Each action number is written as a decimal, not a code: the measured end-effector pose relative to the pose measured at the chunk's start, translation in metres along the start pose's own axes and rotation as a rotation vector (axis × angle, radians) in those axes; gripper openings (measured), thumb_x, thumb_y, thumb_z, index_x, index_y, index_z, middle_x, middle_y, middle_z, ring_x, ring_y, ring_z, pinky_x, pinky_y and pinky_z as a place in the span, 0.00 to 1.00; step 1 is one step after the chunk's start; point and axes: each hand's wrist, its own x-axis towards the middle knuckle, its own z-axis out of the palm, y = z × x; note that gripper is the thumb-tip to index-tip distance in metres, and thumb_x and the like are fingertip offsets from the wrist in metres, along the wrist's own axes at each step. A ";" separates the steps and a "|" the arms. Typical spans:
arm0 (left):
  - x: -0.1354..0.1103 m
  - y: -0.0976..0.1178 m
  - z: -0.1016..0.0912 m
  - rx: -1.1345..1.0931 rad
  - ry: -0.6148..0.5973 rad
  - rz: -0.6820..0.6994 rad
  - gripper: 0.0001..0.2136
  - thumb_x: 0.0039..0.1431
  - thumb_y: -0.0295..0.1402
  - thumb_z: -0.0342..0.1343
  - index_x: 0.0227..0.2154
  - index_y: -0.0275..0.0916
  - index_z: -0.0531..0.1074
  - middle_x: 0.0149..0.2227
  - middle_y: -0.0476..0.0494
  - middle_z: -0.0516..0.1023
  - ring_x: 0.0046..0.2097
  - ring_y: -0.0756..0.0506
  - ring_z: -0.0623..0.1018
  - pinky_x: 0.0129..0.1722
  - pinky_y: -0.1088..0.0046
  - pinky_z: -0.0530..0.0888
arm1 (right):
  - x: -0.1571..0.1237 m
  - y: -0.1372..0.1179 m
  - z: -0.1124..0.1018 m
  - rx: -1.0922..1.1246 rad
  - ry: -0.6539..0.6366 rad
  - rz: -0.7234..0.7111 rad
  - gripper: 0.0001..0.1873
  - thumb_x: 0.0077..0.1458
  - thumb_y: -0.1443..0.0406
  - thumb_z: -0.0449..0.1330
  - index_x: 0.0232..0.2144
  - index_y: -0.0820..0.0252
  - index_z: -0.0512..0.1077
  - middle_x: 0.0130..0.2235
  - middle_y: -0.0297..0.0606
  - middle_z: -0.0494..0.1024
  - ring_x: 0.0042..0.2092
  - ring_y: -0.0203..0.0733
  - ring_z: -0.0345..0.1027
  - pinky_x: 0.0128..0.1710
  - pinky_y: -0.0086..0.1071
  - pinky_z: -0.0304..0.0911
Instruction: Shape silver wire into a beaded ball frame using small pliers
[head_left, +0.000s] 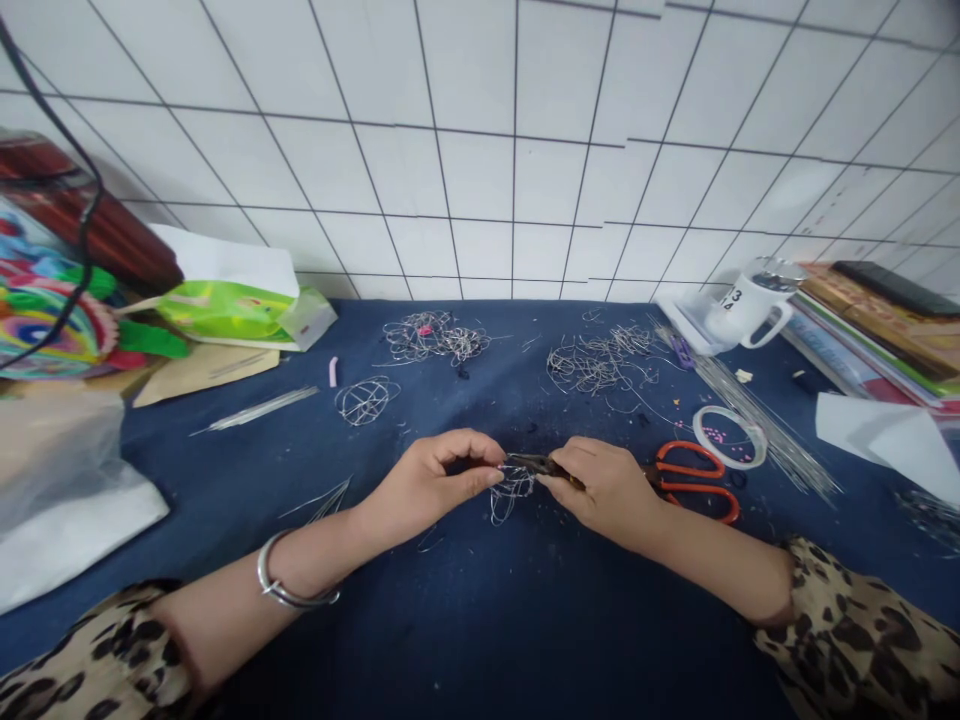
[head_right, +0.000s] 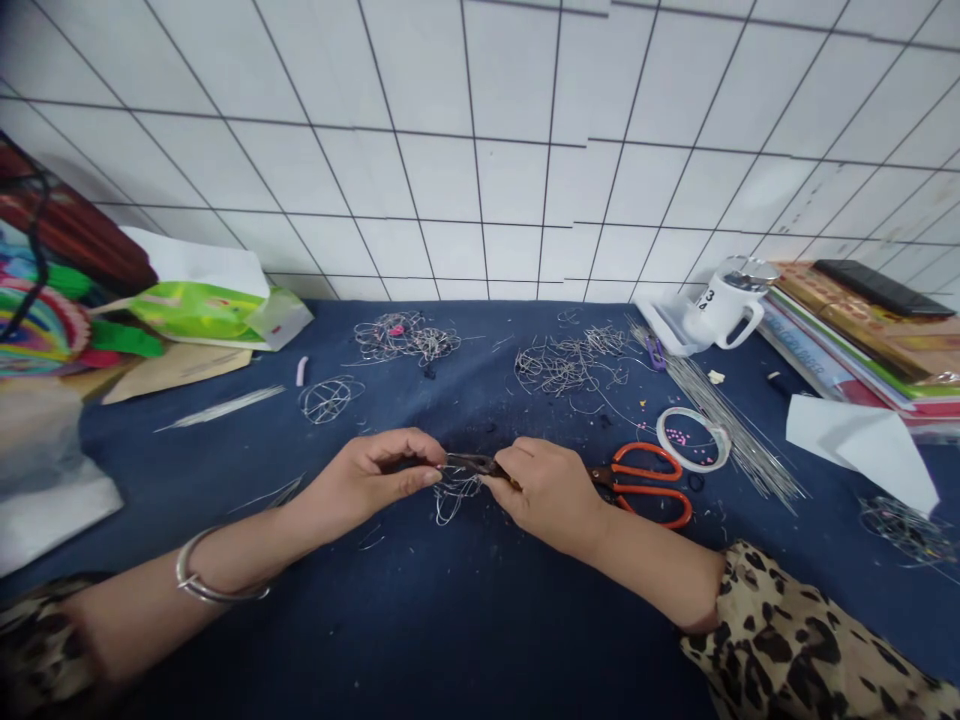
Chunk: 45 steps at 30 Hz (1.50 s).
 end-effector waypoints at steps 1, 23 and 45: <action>0.000 0.000 0.000 -0.004 -0.007 0.000 0.08 0.54 0.34 0.55 0.34 0.36 0.72 0.33 0.44 0.74 0.35 0.48 0.72 0.36 0.71 0.70 | 0.000 0.000 0.000 0.012 -0.002 0.008 0.14 0.58 0.60 0.50 0.28 0.62 0.69 0.27 0.35 0.69 0.30 0.33 0.61 0.32 0.27 0.57; 0.002 -0.002 0.002 -0.162 -0.120 -0.080 0.07 0.54 0.34 0.56 0.32 0.35 0.74 0.31 0.47 0.73 0.32 0.50 0.70 0.34 0.75 0.68 | -0.003 -0.002 0.003 0.018 -0.007 0.026 0.14 0.57 0.59 0.51 0.27 0.62 0.69 0.27 0.36 0.69 0.30 0.34 0.61 0.32 0.27 0.56; 0.000 -0.001 0.004 -0.017 -0.070 0.000 0.08 0.58 0.34 0.52 0.29 0.34 0.71 0.27 0.49 0.68 0.30 0.52 0.66 0.31 0.75 0.64 | -0.003 -0.005 0.004 0.036 -0.034 0.058 0.14 0.57 0.59 0.51 0.28 0.62 0.69 0.27 0.36 0.69 0.31 0.35 0.62 0.33 0.28 0.57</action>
